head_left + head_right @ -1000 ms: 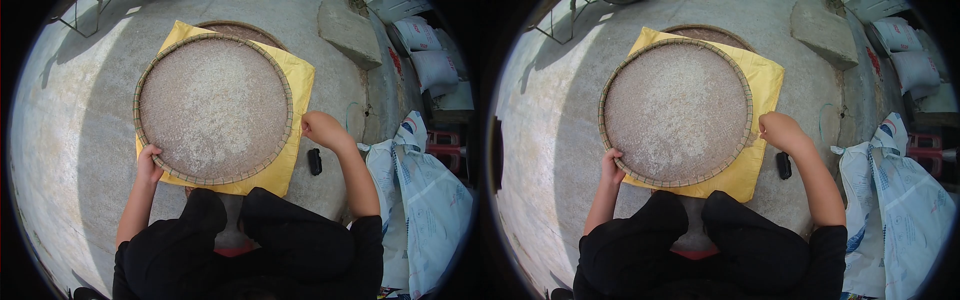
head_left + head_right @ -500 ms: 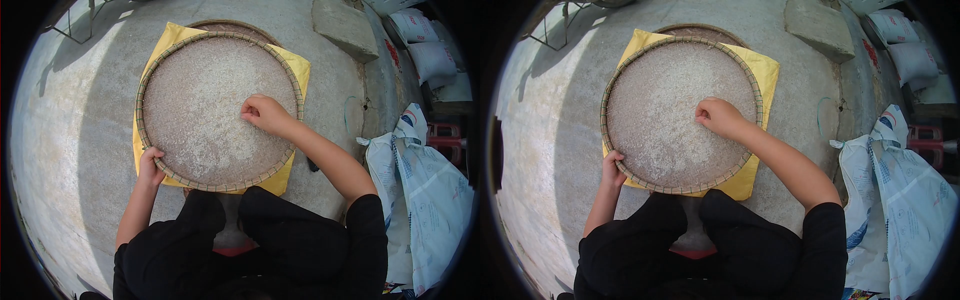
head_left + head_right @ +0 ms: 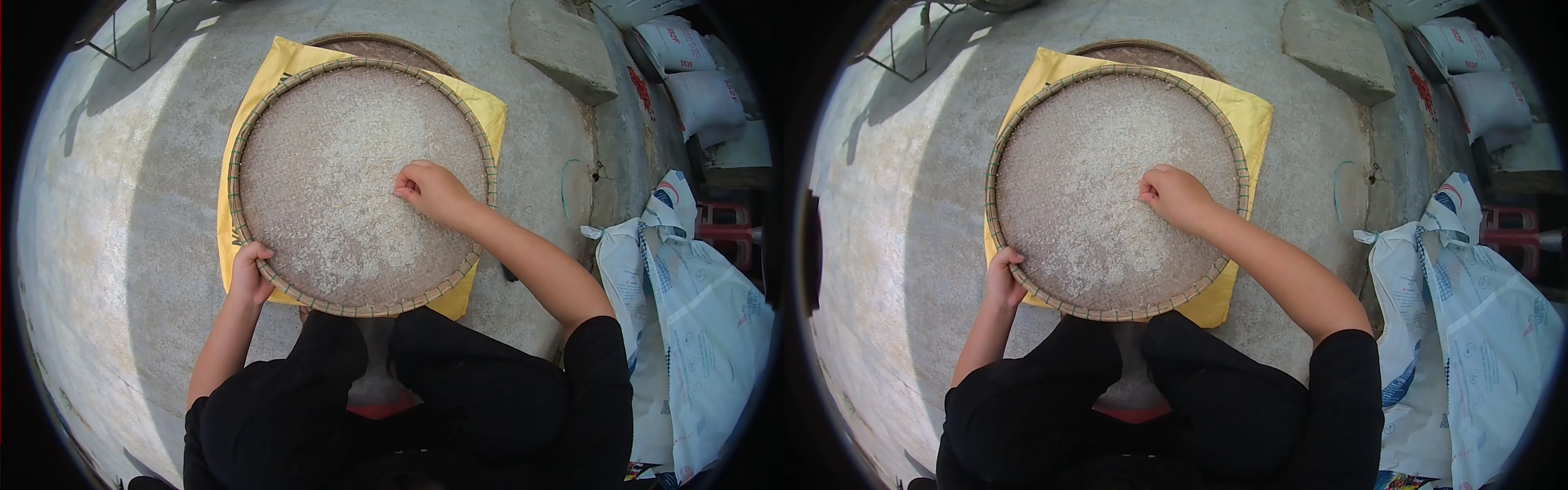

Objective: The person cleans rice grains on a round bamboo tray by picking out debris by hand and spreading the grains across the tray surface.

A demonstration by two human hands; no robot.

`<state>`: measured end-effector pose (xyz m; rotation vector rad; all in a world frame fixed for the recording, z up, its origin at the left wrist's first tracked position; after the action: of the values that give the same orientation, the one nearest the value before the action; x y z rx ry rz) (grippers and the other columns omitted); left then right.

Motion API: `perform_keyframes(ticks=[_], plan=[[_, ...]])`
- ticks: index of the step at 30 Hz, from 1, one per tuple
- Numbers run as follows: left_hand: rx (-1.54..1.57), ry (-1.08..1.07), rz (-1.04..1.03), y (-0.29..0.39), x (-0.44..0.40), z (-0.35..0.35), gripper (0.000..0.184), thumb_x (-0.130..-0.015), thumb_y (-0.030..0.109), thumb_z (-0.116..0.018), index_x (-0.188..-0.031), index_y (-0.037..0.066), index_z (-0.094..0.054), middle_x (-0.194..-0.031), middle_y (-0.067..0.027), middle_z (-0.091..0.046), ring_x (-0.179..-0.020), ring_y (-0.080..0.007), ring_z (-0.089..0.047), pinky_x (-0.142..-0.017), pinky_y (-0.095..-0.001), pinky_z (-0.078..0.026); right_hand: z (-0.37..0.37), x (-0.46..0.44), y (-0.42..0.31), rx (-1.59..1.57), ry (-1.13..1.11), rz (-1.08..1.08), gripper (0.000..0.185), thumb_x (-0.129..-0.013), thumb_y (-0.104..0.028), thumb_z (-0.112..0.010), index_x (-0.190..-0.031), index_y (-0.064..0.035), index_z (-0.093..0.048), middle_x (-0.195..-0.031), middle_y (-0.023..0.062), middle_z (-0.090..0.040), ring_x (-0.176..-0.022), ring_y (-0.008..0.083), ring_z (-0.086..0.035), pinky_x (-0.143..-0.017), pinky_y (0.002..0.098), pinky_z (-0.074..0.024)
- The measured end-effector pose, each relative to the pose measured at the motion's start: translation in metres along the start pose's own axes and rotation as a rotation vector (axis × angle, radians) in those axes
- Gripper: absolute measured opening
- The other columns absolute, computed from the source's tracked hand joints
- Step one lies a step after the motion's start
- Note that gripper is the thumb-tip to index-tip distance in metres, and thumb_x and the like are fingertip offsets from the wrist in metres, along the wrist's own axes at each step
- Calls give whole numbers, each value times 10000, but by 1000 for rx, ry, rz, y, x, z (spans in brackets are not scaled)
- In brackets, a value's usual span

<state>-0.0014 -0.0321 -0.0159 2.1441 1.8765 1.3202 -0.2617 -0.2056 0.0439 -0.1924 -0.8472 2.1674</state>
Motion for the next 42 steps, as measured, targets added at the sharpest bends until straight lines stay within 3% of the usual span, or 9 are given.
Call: perform_keyframes(ticks=[7,13,15,18,19,21,24,33,42], plan=[[6,1,2,-1,-1,0,577,-621,44,-458,-1184,-65,-387,-1115,-188,-510,-1045,-344,-492,-954,-448,-378,3,7,-2,20,26,1,90,-767,-116,-621,-794,-44,-573,-806,99,-565,-745,253,-566,-674,329,-454],[26,0,-28,-3,-2,-3,570,-622,44,-456,-1179,-62,-394,-1103,-186,-517,-1026,-342,-504,-943,-446,-388,48,28,7,-207,-73,-167,98,-790,-93,-620,-811,-10,-572,-751,53,-566,-688,128,-532,-642,265,-446],[20,39,-39,-6,-4,0,562,-624,43,-454,-1173,-60,-398,-1096,-183,-520,-1020,-338,-506,-939,-445,-390,71,42,24,-321,-262,-270,120,-788,-97,-637,-800,-1,-566,-739,29,-562,-670,78,-502,-620,239,-437],[25,84,-70,-11,-3,5,544,-626,41,-452,-1160,-56,-409,-1079,-175,-527,-1008,-331,-511,-933,-442,-394,99,64,45,-135,-264,-375,130,-757,-88,-659,-797,-8,-565,-740,37,-559,-638,93,-503,-603,240,-436],[36,87,-88,-12,-4,5,535,-627,40,-452,-1152,-54,-414,-1070,-172,-531,-1003,-328,-513,-931,-441,-395,98,67,47,-133,-263,-373,130,-757,-88,-659,-797,-8,-565,-740,37,-559,-638,93,-503,-603,240,-436],[33,92,-88,-14,-3,6,534,-627,41,-452,-1151,-53,-416,-1066,-169,-532,-1000,-327,-514,-931,-440,-395,96,71,47,124,140,-288,146,-731,-81,-673,-804,-11,-568,-745,43,-550,-612,114,-499,-591,244,-435],[27,105,-86,-14,-1,4,538,-626,42,-451,-1155,-52,-414,-1066,-168,-532,-1000,-326,-513,-933,-439,-395,83,60,31,44,228,-183,167,-713,-85,-681,-820,-22,-570,-769,52,-539,-617,132,-494,-598,255,-437],[27,37,-46,-5,-1,-2,587,-617,40,-448,-1192,-56,-382,-1119,-182,-508,-1041,-344,-492,-949,-445,-380,24,18,-11,-6,-26,42,158,-739,-120,-653,-848,-42,-569,-828,84,-559,-763,228,-565,-681,327,-455],[17,-10,-16,-2,-5,0,606,-618,34,-451,-1210,-63,-365,-1142,-190,-494,-1067,-340,-480,-955,-445,-375,5,6,-8,-19,-124,-8,105,-764,-126,-624,-830,-61,-576,-827,85,-566,-763,231,-569,-682,328,-457]])
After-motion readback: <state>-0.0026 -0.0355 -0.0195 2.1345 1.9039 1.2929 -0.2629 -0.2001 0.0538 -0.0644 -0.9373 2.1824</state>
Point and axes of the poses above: each hand's wrist, its own x-axis away from the middle knuckle, its own z-axis out of the back of the hand, y = z × x, the point moved 1 cm from there along -x, towards the middle knuckle
